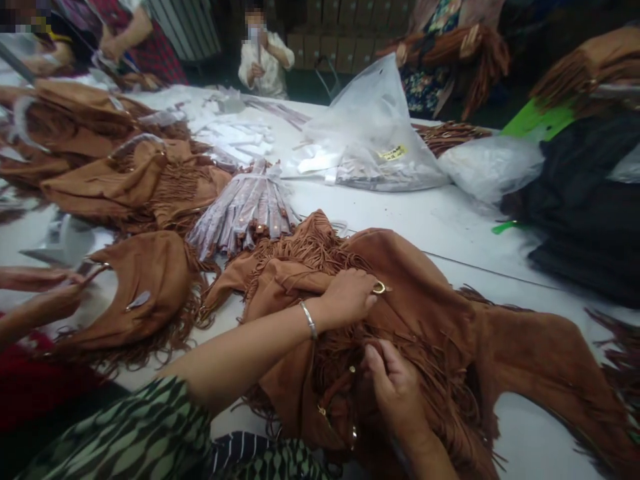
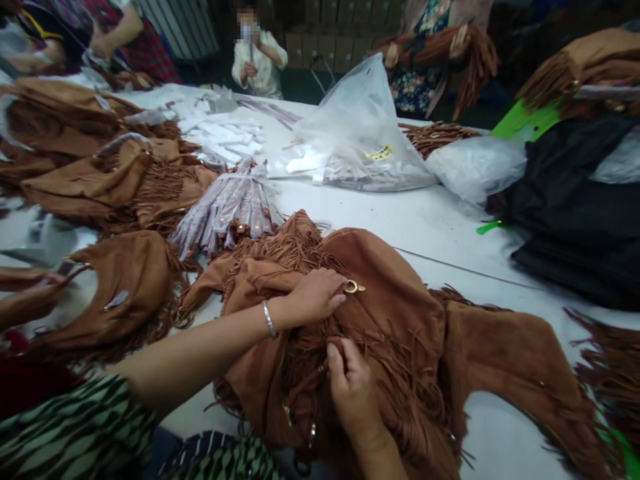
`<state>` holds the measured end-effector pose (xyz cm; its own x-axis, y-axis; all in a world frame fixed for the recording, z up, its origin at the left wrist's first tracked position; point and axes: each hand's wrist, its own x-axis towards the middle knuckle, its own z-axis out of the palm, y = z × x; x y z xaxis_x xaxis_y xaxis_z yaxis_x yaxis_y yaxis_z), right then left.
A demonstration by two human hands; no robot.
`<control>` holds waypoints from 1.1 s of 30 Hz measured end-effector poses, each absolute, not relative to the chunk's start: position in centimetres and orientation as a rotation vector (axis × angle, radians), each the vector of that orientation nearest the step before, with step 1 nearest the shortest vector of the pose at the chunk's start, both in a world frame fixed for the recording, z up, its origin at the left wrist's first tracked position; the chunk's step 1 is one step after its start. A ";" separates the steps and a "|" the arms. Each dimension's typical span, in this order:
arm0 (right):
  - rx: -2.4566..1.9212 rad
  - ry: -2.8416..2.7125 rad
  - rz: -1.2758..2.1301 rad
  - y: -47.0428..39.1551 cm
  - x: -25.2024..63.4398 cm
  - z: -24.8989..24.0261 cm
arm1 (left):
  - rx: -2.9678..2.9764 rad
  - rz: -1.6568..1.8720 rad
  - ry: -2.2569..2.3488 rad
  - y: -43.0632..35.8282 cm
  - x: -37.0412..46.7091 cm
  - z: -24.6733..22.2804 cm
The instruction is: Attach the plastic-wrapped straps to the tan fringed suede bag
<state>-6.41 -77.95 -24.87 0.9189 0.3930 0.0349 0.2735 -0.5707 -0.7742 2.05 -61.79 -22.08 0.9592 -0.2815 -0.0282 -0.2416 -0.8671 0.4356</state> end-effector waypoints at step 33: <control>-1.557 0.223 0.344 -71.6 -4.3 -17.1 | 2.549 0.195 -0.308 -54.0 -5.2 -17.5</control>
<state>-4.26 -71.57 -17.06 0.9326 0.0744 -0.3532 -0.3528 -0.0189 -0.9355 -5.25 -54.05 -17.55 0.9630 -0.1781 0.2022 -0.2592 -0.8174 0.5145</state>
